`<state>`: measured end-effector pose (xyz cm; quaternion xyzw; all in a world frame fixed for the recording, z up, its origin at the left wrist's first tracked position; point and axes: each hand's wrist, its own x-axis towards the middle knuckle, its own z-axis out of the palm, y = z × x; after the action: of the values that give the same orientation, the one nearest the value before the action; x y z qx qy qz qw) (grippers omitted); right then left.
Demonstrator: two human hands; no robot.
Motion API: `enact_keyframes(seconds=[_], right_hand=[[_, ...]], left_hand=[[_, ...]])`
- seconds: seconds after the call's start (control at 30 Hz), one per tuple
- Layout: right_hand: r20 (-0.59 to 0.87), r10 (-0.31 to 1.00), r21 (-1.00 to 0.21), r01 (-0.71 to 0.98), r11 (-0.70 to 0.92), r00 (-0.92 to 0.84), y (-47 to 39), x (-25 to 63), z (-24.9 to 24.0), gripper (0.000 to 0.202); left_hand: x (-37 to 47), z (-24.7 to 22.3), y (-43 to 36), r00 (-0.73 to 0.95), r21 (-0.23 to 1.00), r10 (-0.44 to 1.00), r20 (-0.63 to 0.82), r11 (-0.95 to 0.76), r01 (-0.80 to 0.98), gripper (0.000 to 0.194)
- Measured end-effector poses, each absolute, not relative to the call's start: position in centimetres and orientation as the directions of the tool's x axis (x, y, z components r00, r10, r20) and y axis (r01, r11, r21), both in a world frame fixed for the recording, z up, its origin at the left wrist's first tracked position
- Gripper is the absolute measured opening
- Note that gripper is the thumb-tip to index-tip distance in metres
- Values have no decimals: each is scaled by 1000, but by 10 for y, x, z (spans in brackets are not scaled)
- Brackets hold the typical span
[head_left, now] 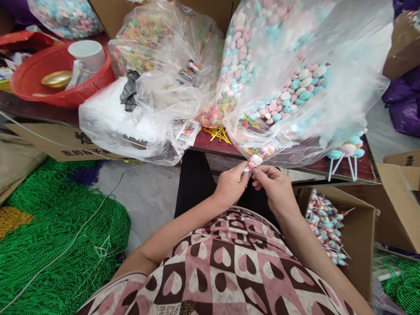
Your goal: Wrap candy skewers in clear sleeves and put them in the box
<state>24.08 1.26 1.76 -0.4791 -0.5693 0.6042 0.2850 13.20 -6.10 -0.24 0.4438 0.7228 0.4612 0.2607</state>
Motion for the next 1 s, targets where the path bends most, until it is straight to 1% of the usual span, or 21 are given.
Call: enact_keyframes(seconds=[0.07, 0.2, 0.4, 0.47, 0.67, 0.87, 1.0], right_hand=[[-265, 885, -957, 214, -194, -382, 11, 240, 17, 36], [-228, 895, -961, 239, -143, -383, 8, 239, 14, 35], [-238, 909, -954, 256, -154, -343, 9, 239, 10, 37], [-245, 906, -951, 268, -155, -344, 9, 238, 10, 35], [-269, 902, -954, 223, -201, -338, 8, 234, 14, 25], [-230, 911, -952, 274, -138, -343, 7, 232, 14, 18], [-147, 909, -940, 341, -6, -390, 2, 235, 15, 13]], left_hand=[[131, -4, -61, -461, 879, 886, 35, 192, 436, 34], [130, -5, -61, -443, 858, 896, 39, 197, 474, 35], [131, -3, -62, -421, 832, 906, 34, 207, 515, 39], [131, -2, -62, -420, 829, 907, 35, 208, 519, 40], [132, -3, -62, -418, 821, 908, 41, 208, 532, 40], [131, -3, -62, -430, 823, 903, 3, 242, 514, 40], [131, -5, -60, -475, 870, 878, -48, 271, 412, 41]])
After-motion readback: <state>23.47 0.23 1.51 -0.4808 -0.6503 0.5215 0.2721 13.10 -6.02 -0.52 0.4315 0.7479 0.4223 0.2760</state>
